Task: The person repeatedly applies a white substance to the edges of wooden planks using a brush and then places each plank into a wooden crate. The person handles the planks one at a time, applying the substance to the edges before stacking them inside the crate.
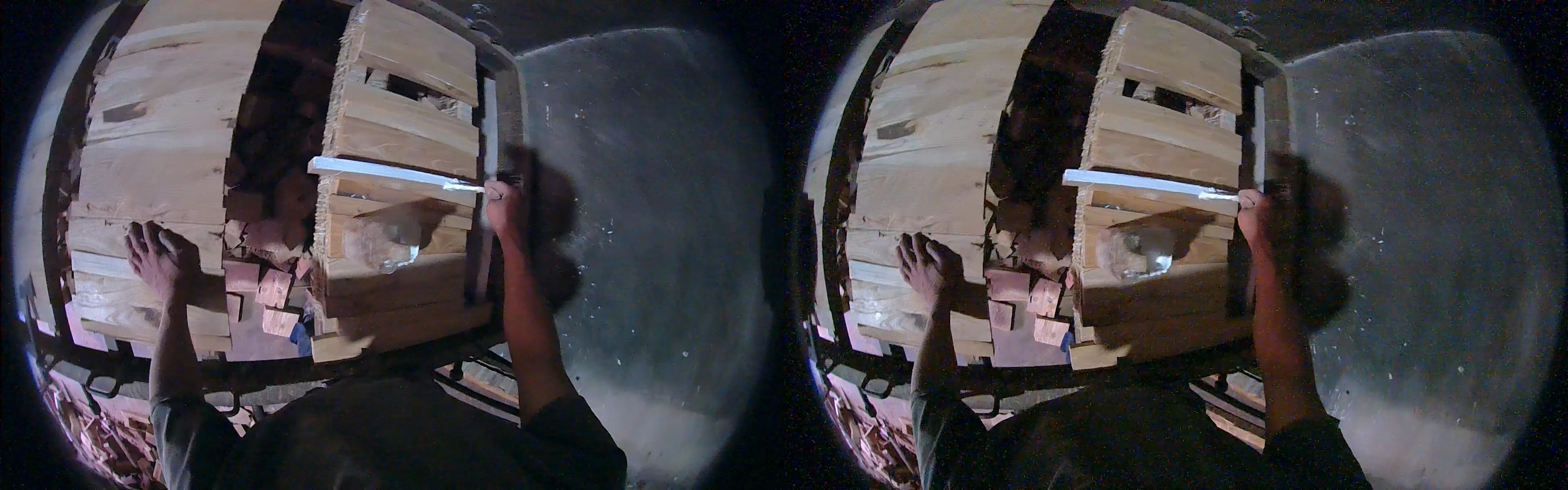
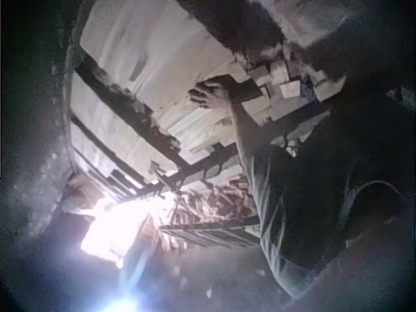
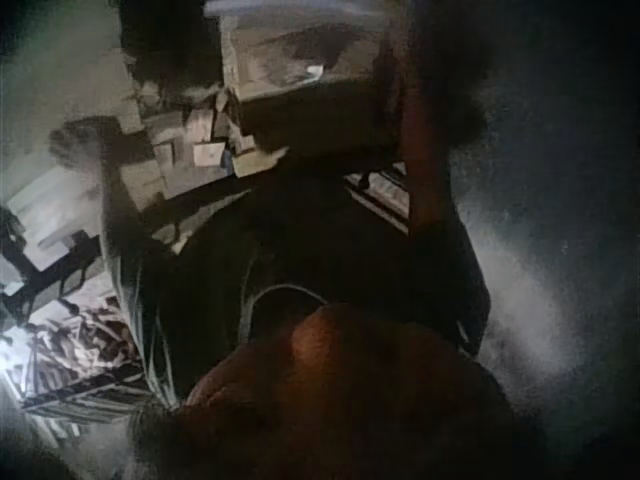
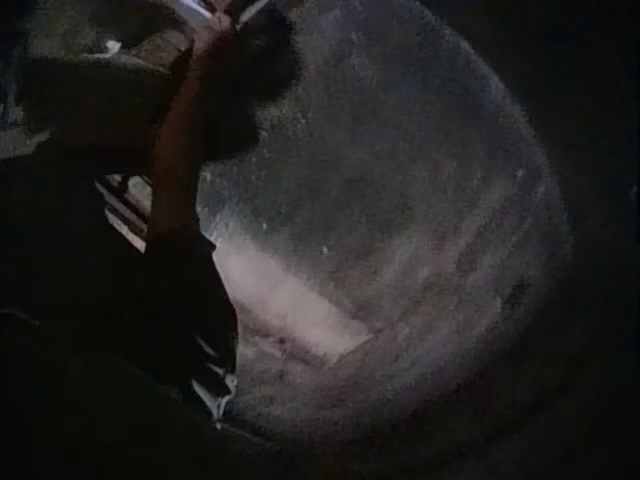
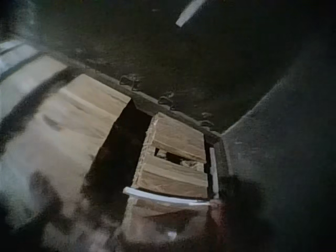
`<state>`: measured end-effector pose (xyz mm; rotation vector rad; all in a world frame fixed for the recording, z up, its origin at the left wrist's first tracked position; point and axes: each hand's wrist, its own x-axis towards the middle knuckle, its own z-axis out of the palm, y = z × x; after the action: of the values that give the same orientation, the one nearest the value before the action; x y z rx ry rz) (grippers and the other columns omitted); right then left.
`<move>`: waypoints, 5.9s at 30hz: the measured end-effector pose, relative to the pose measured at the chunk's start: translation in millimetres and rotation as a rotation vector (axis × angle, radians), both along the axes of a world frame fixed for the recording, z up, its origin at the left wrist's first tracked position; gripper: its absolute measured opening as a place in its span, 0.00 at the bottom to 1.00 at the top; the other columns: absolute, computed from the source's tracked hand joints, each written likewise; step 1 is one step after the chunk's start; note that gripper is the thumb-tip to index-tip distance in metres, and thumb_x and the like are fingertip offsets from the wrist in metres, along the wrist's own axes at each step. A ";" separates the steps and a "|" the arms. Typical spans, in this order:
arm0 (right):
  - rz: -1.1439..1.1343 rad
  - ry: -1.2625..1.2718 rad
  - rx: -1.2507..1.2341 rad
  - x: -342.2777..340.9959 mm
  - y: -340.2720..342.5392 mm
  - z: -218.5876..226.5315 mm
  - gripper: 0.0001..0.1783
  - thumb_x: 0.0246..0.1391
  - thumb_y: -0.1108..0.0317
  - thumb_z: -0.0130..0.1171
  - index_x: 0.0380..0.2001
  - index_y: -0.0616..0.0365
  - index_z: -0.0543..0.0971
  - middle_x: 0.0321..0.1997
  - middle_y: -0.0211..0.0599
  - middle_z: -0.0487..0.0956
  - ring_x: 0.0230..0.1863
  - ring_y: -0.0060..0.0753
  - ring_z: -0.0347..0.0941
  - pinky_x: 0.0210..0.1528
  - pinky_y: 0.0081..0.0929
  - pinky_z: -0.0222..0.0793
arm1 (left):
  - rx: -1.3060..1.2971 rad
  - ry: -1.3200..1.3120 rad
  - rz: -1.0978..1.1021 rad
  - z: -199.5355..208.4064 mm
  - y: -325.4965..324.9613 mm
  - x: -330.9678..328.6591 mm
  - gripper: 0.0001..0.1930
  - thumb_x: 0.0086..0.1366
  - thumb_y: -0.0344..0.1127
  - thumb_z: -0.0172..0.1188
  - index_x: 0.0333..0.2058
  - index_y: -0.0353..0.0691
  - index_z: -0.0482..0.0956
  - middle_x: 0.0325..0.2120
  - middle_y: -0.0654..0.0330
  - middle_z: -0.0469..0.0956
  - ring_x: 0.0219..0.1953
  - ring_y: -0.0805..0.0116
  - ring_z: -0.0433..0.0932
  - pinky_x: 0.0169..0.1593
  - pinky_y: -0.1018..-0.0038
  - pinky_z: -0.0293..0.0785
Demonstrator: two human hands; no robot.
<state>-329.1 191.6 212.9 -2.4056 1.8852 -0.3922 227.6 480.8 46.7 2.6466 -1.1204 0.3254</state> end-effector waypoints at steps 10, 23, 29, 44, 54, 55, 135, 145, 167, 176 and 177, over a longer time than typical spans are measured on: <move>-0.234 0.011 0.073 -122.6 -48.6 -36.1 0.08 0.48 0.72 0.58 0.33 0.55 0.82 0.30 0.44 0.81 0.35 0.40 0.78 0.39 0.34 0.72 | 0.109 -0.003 0.023 13.7 -15.9 -15.2 0.25 0.68 0.49 0.36 0.57 0.42 0.66 0.63 0.47 0.57 0.67 0.49 0.51 0.66 0.55 0.46; -0.225 -0.501 0.490 -69.8 62.5 0.1 0.10 0.56 0.65 0.57 0.38 0.59 0.78 0.24 0.36 0.76 0.23 0.28 0.73 0.27 0.26 0.70 | 0.063 -0.140 -0.036 -33.6 14.9 18.7 0.25 0.68 0.50 0.43 0.59 0.47 0.69 0.63 0.53 0.61 0.66 0.49 0.55 0.65 0.56 0.52; -0.215 -0.736 0.754 16.7 134.3 2.5 0.24 0.59 0.66 0.55 0.58 0.60 0.69 0.50 0.44 0.75 0.37 0.39 0.78 0.38 0.31 0.74 | 0.230 -0.075 0.028 -20.9 4.0 7.3 0.28 0.68 0.51 0.40 0.65 0.51 0.59 0.67 0.55 0.53 0.68 0.51 0.50 0.67 0.57 0.47; -0.313 -0.556 0.251 -103.9 11.0 -146.9 0.25 0.52 0.74 0.60 0.55 0.61 0.70 0.55 0.38 0.74 0.55 0.29 0.70 0.57 0.26 0.65 | -0.310 1.091 -0.606 12.4 -124.3 -174.4 0.33 0.59 0.29 0.61 0.61 0.33 0.59 0.59 0.49 0.64 0.60 0.59 0.64 0.62 0.68 0.60; -0.392 -0.519 0.063 -95.9 -61.1 -176.9 0.09 0.49 0.66 0.62 0.30 0.59 0.76 0.27 0.32 0.76 0.32 0.23 0.70 0.36 0.25 0.67 | -0.442 1.211 -0.500 18.0 -229.9 -216.7 0.15 0.65 0.33 0.56 0.47 0.31 0.74 0.37 0.54 0.77 0.41 0.68 0.73 0.47 0.73 0.68; -0.414 -0.560 0.101 -90.8 -82.3 -170.1 0.09 0.49 0.65 0.62 0.31 0.59 0.76 0.28 0.32 0.76 0.32 0.24 0.71 0.37 0.25 0.68 | -0.447 1.164 -0.509 13.2 -250.8 -216.6 0.14 0.64 0.34 0.57 0.46 0.32 0.75 0.35 0.54 0.77 0.40 0.67 0.73 0.46 0.72 0.68; -0.246 -0.570 0.160 -114.1 -240.2 -176.7 0.27 0.48 0.56 0.63 0.49 0.60 0.76 0.46 0.44 0.80 0.47 0.37 0.76 0.50 0.31 0.70 | -0.623 1.364 -0.426 28.6 -395.3 -226.9 0.38 0.59 0.21 0.55 0.66 0.31 0.46 0.58 0.46 0.67 0.55 0.66 0.70 0.60 0.72 0.63; -0.279 -1.441 0.038 -104.2 -85.3 -139.5 0.14 0.53 0.73 0.57 0.44 0.59 0.74 0.48 0.40 0.76 0.49 0.36 0.72 0.55 0.32 0.65 | -0.944 1.771 -0.067 42.0 -278.7 -220.1 0.33 0.55 0.16 0.52 0.61 0.29 0.52 0.45 0.45 0.77 0.53 0.56 0.74 0.55 0.65 0.72; -0.566 -1.218 0.183 -91.7 -25.8 -99.0 0.13 0.46 0.83 0.59 0.38 0.63 0.80 0.39 0.40 0.79 0.41 0.29 0.75 0.43 0.22 0.74 | -0.768 2.055 0.169 42.6 -216.8 -209.3 0.21 0.57 0.22 0.48 0.51 0.27 0.67 0.44 0.49 0.76 0.44 0.62 0.76 0.46 0.76 0.72; -0.393 -0.777 0.121 -98.8 -1.2 -84.5 0.17 0.52 0.74 0.62 0.47 0.62 0.78 0.41 0.33 0.78 0.43 0.23 0.73 0.47 0.22 0.70 | -0.557 1.311 -0.135 52.1 -156.8 -148.7 0.24 0.62 0.27 0.53 0.57 0.32 0.67 0.51 0.55 0.73 0.51 0.65 0.72 0.56 0.72 0.65; -0.340 -0.789 0.198 -86.9 17.8 -64.9 0.18 0.52 0.71 0.62 0.48 0.62 0.77 0.42 0.34 0.78 0.43 0.25 0.73 0.47 0.24 0.69 | -0.568 1.163 -0.170 55.1 -138.4 -134.3 0.24 0.62 0.26 0.55 0.58 0.32 0.65 0.53 0.54 0.72 0.55 0.63 0.70 0.59 0.71 0.63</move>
<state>-416.1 209.4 148.0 -1.4596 1.7975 -0.9464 93.3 342.4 101.8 1.6965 -0.6627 -0.7345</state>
